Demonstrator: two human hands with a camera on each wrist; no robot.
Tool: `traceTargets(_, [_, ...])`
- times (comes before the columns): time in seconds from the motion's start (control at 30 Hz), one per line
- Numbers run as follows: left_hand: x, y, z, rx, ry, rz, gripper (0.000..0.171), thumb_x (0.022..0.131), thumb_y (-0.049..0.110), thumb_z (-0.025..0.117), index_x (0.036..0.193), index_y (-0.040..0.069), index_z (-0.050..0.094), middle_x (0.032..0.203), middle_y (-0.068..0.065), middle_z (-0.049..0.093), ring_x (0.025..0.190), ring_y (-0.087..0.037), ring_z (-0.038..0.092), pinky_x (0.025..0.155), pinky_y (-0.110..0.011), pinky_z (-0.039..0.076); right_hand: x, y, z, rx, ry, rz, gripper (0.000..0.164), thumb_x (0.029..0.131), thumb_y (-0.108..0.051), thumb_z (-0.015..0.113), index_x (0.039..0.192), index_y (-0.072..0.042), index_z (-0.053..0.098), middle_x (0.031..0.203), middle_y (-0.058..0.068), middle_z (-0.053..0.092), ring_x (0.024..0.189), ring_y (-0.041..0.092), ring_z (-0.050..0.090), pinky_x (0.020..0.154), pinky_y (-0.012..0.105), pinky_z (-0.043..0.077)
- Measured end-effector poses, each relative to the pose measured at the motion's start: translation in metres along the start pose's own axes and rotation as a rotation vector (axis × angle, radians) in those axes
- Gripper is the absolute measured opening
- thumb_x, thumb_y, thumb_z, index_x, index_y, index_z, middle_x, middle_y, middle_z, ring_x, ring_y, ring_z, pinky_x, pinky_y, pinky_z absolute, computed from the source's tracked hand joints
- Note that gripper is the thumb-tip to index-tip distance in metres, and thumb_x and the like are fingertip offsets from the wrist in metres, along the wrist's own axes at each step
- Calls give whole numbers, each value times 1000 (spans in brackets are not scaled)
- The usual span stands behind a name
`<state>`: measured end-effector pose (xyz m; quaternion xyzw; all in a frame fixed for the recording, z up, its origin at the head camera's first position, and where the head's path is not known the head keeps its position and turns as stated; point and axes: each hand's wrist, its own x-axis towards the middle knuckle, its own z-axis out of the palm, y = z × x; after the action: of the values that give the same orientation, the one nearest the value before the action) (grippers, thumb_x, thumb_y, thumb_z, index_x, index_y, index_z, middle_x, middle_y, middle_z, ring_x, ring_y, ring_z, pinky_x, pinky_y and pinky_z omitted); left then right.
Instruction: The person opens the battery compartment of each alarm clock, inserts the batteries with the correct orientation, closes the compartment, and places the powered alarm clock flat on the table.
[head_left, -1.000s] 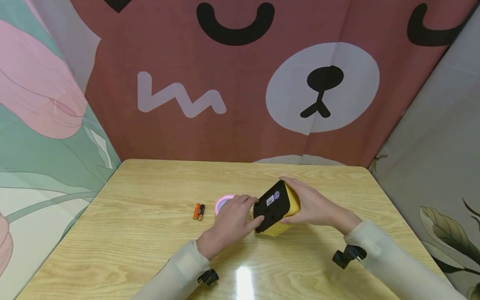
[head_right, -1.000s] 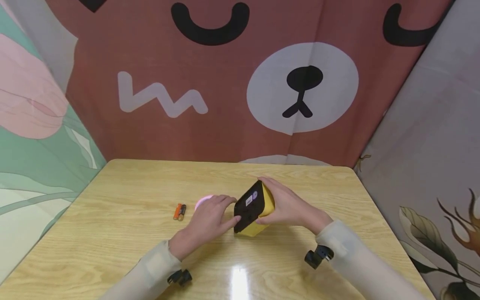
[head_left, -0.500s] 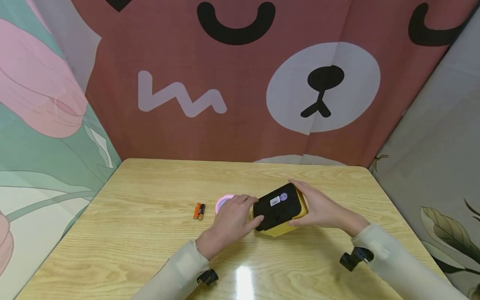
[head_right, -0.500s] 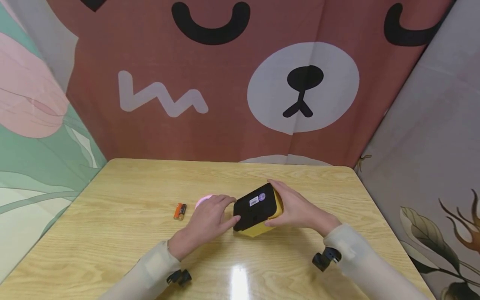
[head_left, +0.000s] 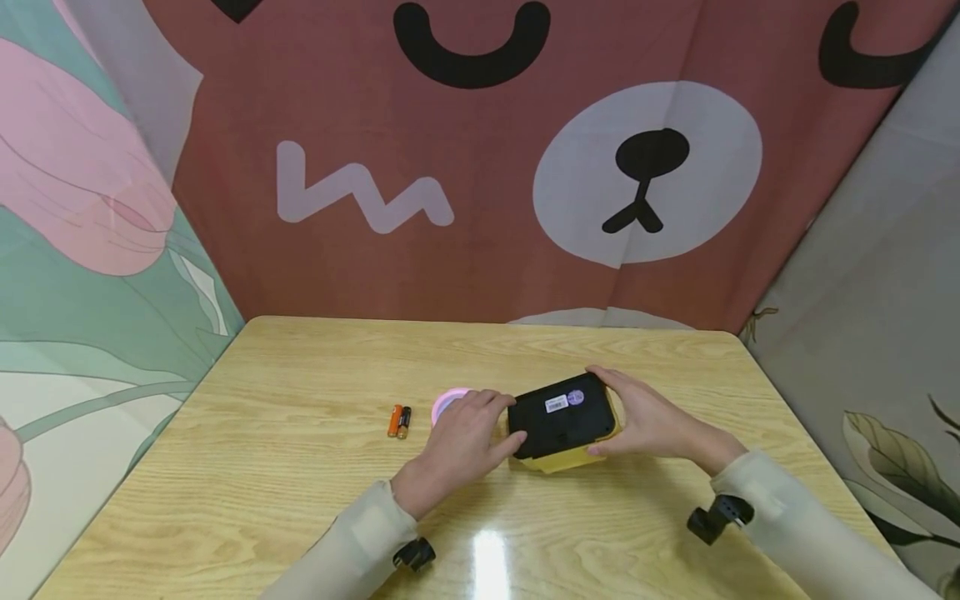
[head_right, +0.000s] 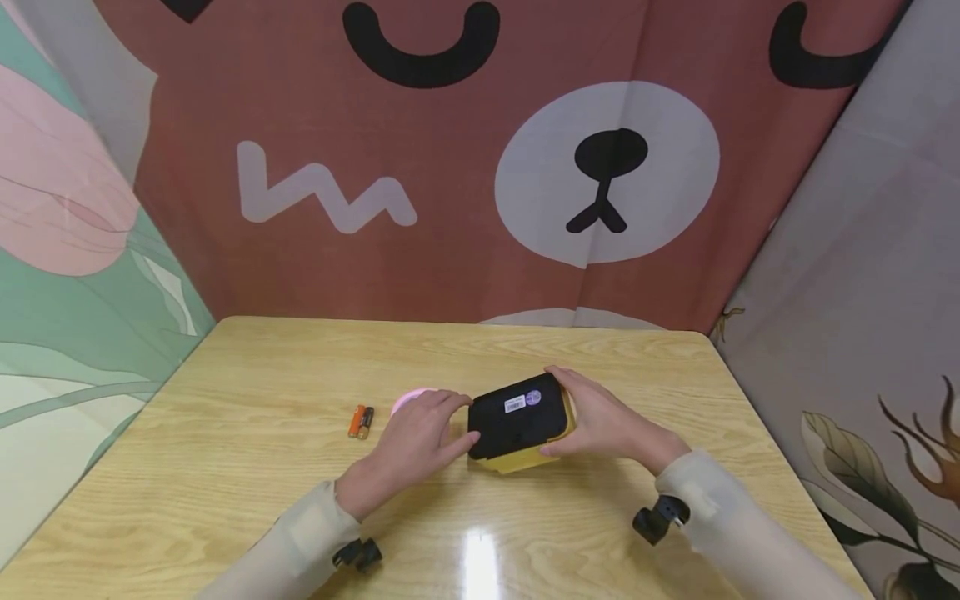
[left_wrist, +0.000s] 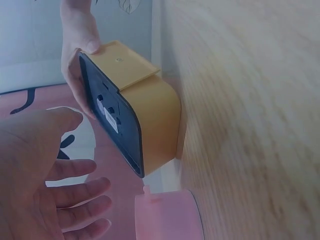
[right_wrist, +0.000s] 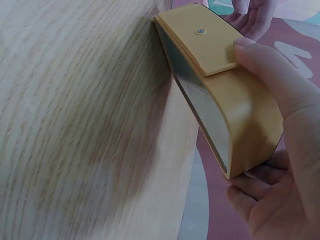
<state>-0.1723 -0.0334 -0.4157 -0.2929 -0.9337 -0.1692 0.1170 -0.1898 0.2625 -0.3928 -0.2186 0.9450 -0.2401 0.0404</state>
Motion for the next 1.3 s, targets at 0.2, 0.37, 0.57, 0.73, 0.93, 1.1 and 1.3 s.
traceTargets(0.2, [0, -1, 1, 6, -4, 2, 50, 97, 50, 63, 133, 14, 64, 127, -6, 70, 116, -22, 67, 96, -39, 56, -3, 6, 1, 2, -12, 4, 122, 65, -56, 90, 156, -1, 31, 155, 25, 44, 141, 45, 45, 108, 63, 42])
traceTargets(0.37, [0, -1, 2, 7, -18, -1, 51, 97, 50, 62, 134, 15, 63, 128, -6, 69, 118, -22, 66, 98, -40, 56, -7, 10, 6, 4, -21, 21, 123, 66, -57, 90, 156, 2, 31, 154, 26, 44, 141, 45, 45, 109, 62, 42])
traceTargets(0.57, [0, -1, 3, 7, -32, -8, 52, 97, 50, 63, 134, 14, 63, 129, -6, 69, 118, -22, 66, 98, -40, 55, -9, 14, 12, -6, -51, 54, 124, 67, -59, 88, 156, 4, 28, 155, 28, 42, 141, 47, 44, 110, 63, 41])
traceTargets(0.73, [0, -1, 5, 9, -19, -8, 52, 96, 49, 64, 134, 14, 63, 128, -6, 69, 117, -22, 66, 96, -39, 56, -11, 17, 16, -14, -55, 56, 125, 67, -58, 89, 155, 6, 29, 153, 29, 44, 141, 47, 44, 110, 63, 40])
traceTargets(0.93, [-1, -1, 6, 7, -20, -7, 53, 97, 49, 64, 135, 12, 63, 128, -6, 69, 116, -22, 66, 95, -39, 57, -11, 19, 21, -32, -63, 58, 124, 67, -60, 88, 155, 7, 30, 153, 29, 44, 141, 47, 44, 110, 63, 40])
traceTargets(1.1, [-1, -2, 6, 10, -16, -3, 53, 97, 49, 63, 135, 12, 63, 127, -6, 70, 114, -22, 67, 94, -39, 57, -11, 20, 23, -35, -68, 67, 123, 67, -58, 89, 155, 7, 31, 154, 29, 43, 141, 47, 44, 111, 62, 40])
traceTargets(1.3, [-1, -3, 7, 15, -26, 0, 55, 97, 50, 63, 136, 12, 62, 128, -6, 70, 117, -22, 66, 96, -39, 56, -12, 22, 26, -41, -75, 72, 123, 67, -57, 89, 154, 7, 31, 154, 29, 43, 142, 47, 43, 111, 62, 40])
